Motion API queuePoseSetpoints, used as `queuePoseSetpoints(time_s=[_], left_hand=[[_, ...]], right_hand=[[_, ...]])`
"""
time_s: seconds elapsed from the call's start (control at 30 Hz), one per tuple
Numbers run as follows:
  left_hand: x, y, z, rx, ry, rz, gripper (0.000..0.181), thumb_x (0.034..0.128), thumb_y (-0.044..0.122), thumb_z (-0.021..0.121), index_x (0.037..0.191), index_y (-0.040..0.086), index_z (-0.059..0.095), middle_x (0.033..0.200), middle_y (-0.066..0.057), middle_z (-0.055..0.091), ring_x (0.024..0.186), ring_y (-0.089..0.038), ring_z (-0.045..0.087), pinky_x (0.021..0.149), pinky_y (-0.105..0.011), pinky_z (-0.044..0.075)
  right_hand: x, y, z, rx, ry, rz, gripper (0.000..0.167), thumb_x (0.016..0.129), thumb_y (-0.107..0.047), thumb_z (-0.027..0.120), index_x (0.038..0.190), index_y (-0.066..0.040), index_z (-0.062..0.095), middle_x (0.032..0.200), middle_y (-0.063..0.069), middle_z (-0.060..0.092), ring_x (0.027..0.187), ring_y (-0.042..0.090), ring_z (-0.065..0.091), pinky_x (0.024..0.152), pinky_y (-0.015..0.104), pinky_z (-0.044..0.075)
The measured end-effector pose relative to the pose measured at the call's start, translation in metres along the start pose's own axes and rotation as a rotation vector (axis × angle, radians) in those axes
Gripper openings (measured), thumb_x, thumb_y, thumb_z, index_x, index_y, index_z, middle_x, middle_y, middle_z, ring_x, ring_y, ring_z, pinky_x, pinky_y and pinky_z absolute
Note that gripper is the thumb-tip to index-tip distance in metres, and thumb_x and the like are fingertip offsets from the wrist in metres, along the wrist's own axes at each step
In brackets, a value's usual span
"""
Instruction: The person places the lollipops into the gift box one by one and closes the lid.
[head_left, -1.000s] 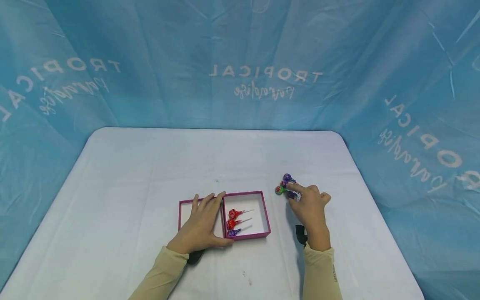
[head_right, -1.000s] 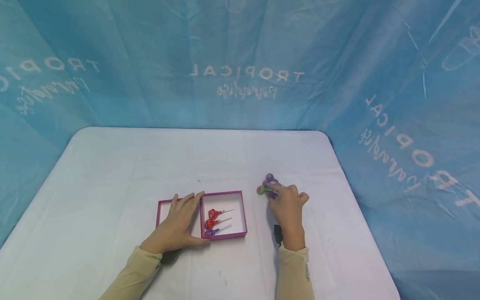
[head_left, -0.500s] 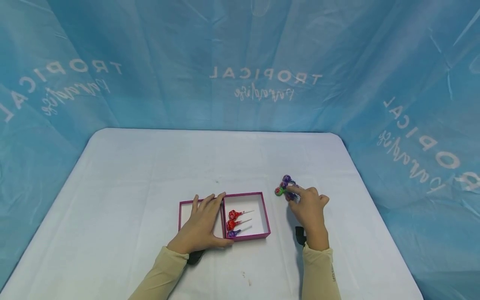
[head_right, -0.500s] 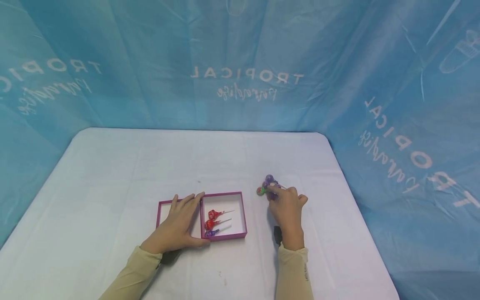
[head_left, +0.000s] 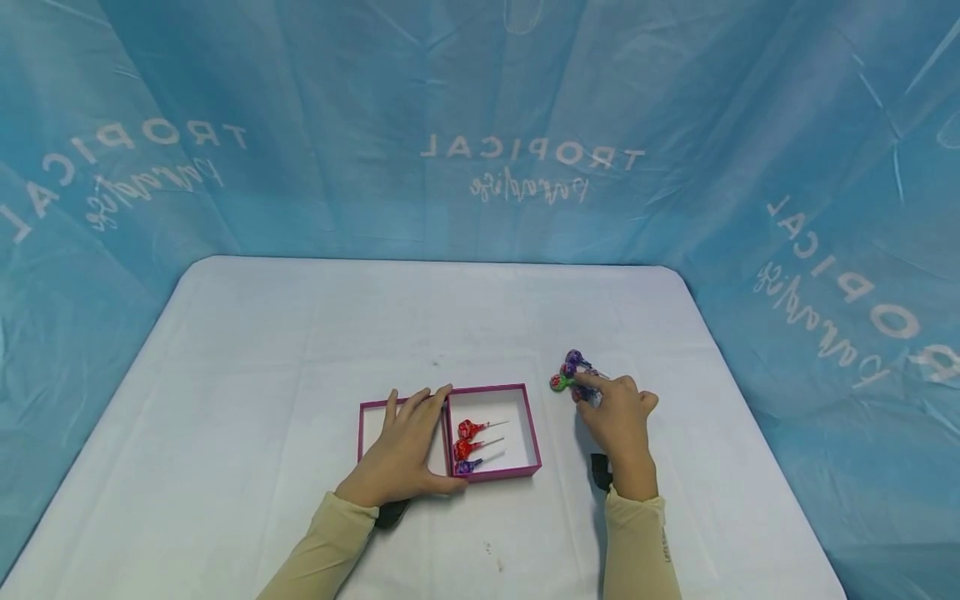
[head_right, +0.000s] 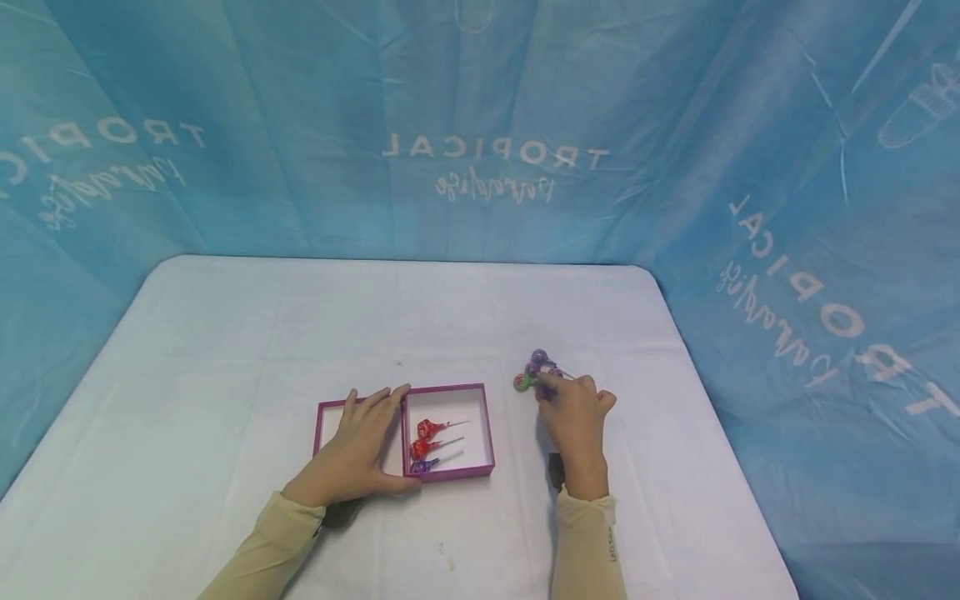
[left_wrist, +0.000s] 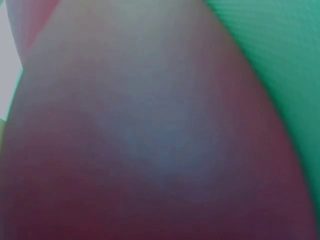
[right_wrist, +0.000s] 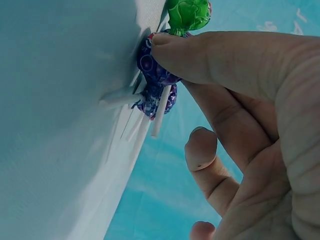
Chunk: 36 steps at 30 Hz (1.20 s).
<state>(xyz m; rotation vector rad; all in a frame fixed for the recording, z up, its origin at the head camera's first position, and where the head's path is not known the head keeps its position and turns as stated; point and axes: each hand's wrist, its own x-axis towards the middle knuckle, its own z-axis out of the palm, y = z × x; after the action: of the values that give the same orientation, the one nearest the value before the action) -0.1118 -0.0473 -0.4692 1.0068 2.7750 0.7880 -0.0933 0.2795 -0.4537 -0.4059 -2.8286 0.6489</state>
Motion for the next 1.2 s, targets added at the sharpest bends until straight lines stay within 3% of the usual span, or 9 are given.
queuePoseSetpoints(time_s=[0.3, 0.5, 0.9, 1.2], left_hand=[[-0.001, 0.000, 0.000, 0.003, 0.001, 0.002, 0.133, 0.0635, 0.071, 0.082, 0.162, 0.011, 0.016, 0.155, -0.011, 0.045, 0.150, -0.033, 0.027, 0.120, -0.067, 0.000], [0.000, 0.000, 0.001, -0.005, -0.002, 0.006, 0.133, 0.0637, 0.071, 0.082, 0.162, 0.011, 0.016, 0.155, -0.011, 0.044, 0.150, -0.033, 0.027, 0.121, -0.066, 0.000], [-0.001, -0.001, 0.002, 0.002, 0.027, 0.020, 0.133, 0.0633, 0.069, 0.084, 0.161, 0.009, 0.017, 0.155, -0.011, 0.044, 0.149, -0.034, 0.028, 0.120, -0.068, 0.002], [0.000, -0.001, 0.001, 0.006, 0.023, 0.019, 0.133, 0.0628, 0.070, 0.083, 0.161, 0.009, 0.018, 0.155, -0.011, 0.044, 0.149, -0.034, 0.029, 0.120, -0.068, 0.003]], right_hand=[[-0.001, 0.004, -0.004, -0.016, -0.028, 0.045, 0.045, 0.079, -0.009, 0.079, 0.124, -0.015, 0.074, 0.099, 0.016, 0.070, 0.101, 0.033, 0.053, 0.091, 0.059, 0.020], [-0.002, 0.009, -0.006, -0.030, -0.014, 0.033, 0.045, 0.078, -0.008, 0.080, 0.122, -0.015, 0.075, 0.096, 0.015, 0.072, 0.098, 0.033, 0.054, 0.086, 0.057, 0.020], [0.000, 0.014, 0.000, -0.042, -0.011, 0.049, 0.044, 0.079, -0.008, 0.080, 0.123, -0.014, 0.075, 0.104, 0.016, 0.073, 0.103, 0.035, 0.054, 0.089, 0.059, 0.019], [0.000, 0.013, -0.001, -0.045, 0.006, 0.045, 0.039, 0.079, -0.013, 0.082, 0.118, -0.013, 0.077, 0.097, 0.014, 0.075, 0.099, 0.033, 0.055, 0.087, 0.058, 0.019]])
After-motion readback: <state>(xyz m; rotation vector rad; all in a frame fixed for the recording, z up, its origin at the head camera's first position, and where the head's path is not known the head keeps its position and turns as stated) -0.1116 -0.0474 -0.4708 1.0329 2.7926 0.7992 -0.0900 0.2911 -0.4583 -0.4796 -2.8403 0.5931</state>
